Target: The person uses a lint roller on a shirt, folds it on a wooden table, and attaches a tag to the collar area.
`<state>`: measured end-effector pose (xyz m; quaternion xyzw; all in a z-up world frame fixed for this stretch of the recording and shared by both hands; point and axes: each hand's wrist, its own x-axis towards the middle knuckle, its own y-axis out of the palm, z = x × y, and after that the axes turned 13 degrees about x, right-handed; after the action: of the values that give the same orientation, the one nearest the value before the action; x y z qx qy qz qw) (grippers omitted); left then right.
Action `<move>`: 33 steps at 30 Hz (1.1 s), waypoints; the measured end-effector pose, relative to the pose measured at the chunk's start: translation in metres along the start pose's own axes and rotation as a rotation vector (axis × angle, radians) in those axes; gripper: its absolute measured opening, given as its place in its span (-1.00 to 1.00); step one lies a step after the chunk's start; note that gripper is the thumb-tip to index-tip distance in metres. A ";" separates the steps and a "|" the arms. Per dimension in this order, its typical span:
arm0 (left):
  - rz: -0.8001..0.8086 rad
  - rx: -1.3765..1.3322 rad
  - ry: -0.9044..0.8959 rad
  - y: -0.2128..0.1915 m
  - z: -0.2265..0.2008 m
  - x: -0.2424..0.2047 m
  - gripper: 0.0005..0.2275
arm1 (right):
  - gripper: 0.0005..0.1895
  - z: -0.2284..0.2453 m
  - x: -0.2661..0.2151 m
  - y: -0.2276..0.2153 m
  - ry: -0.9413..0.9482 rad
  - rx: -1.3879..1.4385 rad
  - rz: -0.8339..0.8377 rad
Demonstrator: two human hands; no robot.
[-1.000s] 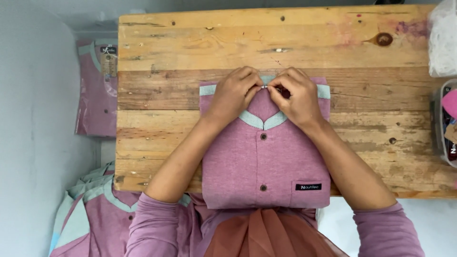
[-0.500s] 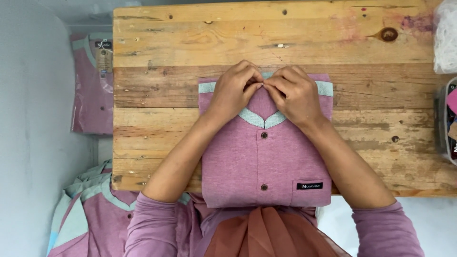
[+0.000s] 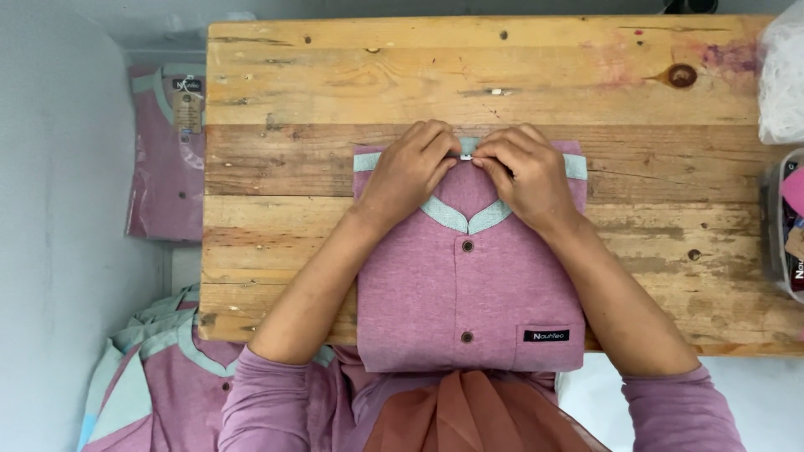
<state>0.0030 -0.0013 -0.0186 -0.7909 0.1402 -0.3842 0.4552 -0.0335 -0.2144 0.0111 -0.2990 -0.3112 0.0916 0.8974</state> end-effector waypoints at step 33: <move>-0.030 -0.004 -0.034 0.000 -0.004 0.000 -0.93 | -0.84 -0.006 -0.003 -0.032 -0.026 -0.244 0.086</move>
<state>0.0007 -0.0039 -0.0177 -0.8003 0.1214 -0.3771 0.4500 -0.0331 -0.2440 0.0242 -0.4178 -0.3186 0.0954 0.8455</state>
